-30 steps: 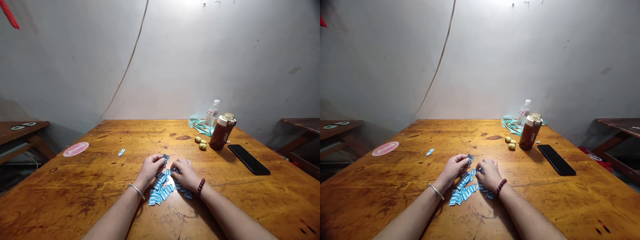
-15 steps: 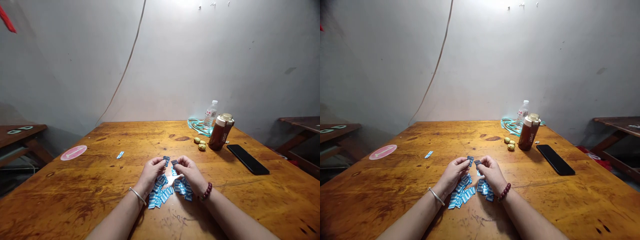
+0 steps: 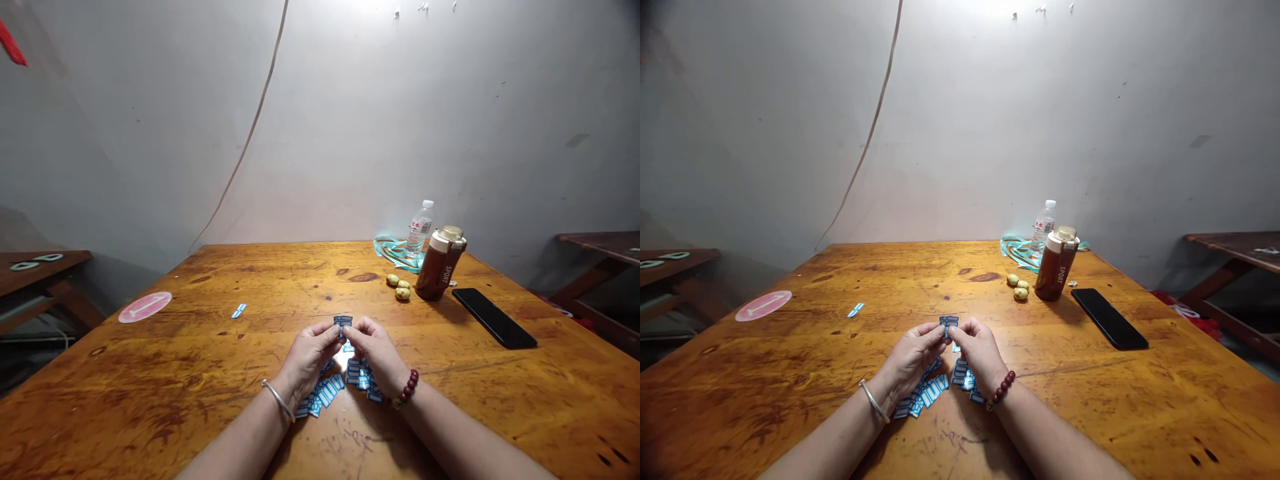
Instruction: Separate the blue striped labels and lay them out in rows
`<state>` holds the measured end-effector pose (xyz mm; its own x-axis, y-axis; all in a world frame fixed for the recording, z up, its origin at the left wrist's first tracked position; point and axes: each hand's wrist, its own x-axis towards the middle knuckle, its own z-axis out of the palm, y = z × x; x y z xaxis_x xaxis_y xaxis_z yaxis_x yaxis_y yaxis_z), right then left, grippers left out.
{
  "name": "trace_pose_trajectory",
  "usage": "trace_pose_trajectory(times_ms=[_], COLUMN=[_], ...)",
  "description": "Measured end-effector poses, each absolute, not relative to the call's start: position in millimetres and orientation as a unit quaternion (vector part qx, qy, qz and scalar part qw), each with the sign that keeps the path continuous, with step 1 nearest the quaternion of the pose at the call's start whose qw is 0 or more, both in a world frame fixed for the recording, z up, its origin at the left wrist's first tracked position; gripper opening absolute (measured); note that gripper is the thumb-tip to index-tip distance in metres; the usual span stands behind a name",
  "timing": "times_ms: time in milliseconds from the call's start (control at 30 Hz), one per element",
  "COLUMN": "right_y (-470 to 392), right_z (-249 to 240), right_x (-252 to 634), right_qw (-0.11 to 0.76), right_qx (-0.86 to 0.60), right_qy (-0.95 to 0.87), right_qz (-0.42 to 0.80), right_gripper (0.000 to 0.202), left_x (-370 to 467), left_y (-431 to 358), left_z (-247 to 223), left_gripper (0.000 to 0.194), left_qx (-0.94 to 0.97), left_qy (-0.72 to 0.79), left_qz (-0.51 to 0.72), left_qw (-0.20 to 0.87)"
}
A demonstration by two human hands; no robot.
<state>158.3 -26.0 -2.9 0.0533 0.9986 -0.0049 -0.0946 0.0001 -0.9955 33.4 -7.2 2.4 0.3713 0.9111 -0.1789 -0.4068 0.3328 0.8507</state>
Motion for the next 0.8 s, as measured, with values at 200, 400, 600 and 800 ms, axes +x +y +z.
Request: trace_pose_trajectory(times_ms=[200, 400, 600, 800], right_y=[-25, -22, -21, -25], right_z=[-5, -1, 7, 10], right_x=[156, 167, 174, 171], right_qw=[0.527, 0.502, 0.520, 0.536], right_qx=[-0.500, -0.474, -0.453, -0.432], right_qy=[-0.478, -0.538, -0.593, -0.570], right_qz=[0.493, 0.483, 0.414, 0.448], right_gripper=[0.029, 0.026, 0.024, 0.017], left_x=[31, 27, 27, 27], left_y=[-7, -3, -7, -11], left_z=[1, 0, 1, 5], left_gripper=[0.020, 0.016, 0.021, 0.030], left_qx=[0.357, 0.355, 0.402, 0.341], left_qy=[0.343, 0.356, 0.372, 0.294], left_qz=[0.432, 0.421, 0.394, 0.347], left_qw=[0.754, 0.755, 0.738, 0.823])
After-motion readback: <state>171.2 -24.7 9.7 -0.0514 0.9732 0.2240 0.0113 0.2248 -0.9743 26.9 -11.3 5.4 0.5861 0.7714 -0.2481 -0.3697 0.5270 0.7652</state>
